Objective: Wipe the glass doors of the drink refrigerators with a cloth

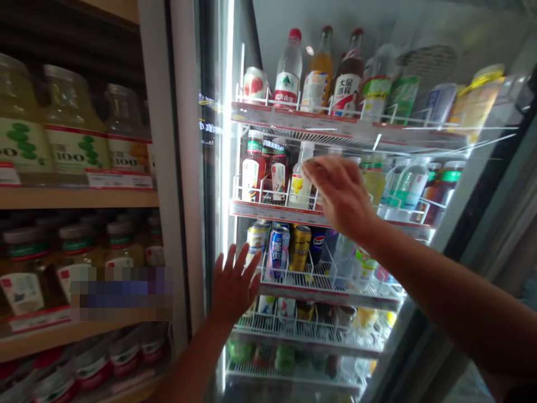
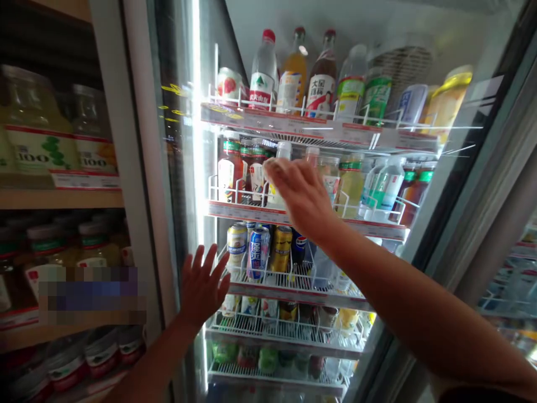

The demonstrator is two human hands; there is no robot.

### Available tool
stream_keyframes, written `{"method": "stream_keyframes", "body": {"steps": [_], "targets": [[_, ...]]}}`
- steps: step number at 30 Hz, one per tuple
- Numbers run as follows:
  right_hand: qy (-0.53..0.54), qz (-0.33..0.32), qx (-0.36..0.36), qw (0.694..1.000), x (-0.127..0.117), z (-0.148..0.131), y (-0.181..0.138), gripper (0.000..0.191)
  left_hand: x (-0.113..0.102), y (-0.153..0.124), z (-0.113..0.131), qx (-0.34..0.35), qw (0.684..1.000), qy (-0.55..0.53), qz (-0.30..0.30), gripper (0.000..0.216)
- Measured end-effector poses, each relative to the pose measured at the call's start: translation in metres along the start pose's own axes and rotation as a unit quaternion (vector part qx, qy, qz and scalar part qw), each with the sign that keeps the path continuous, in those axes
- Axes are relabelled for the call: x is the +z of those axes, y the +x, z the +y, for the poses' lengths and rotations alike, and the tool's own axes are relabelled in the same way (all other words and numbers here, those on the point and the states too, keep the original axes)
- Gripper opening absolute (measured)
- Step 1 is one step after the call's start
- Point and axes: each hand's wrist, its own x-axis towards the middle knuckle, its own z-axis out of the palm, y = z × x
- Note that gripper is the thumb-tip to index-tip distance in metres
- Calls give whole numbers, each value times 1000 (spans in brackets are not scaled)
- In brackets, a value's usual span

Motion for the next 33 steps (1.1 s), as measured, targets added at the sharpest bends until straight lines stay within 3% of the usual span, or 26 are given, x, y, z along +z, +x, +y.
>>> {"method": "stream_keyframes", "body": {"steps": [3,7,9,12,14,18,20,22,24,26,31,33], "targets": [[18,-19,-15,1000,2,0,12,66,-1,1,0,0,1000,-1,-1,73],[11,65,61,996,10,4,33,54,-2,2,0,1,1000,2,-2,73],[4,71,51,996,16,-9,32,54,-2,2,0,2,1000,2,-3,73],[25,-42,-76,996,24,-38,23,66,-2,1,0,1,1000,1,-2,74],[30,-82,-105,991,24,-46,23,66,-2,0,0,0,1000,2,-7,75],[21,-30,6,999,23,-38,30,68,-2,0,-1,-1,1000,2,-7,75],[24,-14,24,999,27,-43,25,70,-2,0,0,1,1000,0,-2,74],[31,-34,-25,999,32,-57,12,69,-2,1,0,2,1000,0,0,74],[43,-85,-130,987,34,-71,-3,59,-2,1,0,4,1000,0,1,74],[52,-118,-164,978,32,-76,-12,52,-2,1,-1,3,1000,-2,-2,74],[51,-62,1,997,25,-68,-30,61,-1,-2,-2,4,1000,3,-10,76],[57,-63,-16,996,26,-74,-45,58,-1,-2,-2,3,1000,5,-10,75]]}}
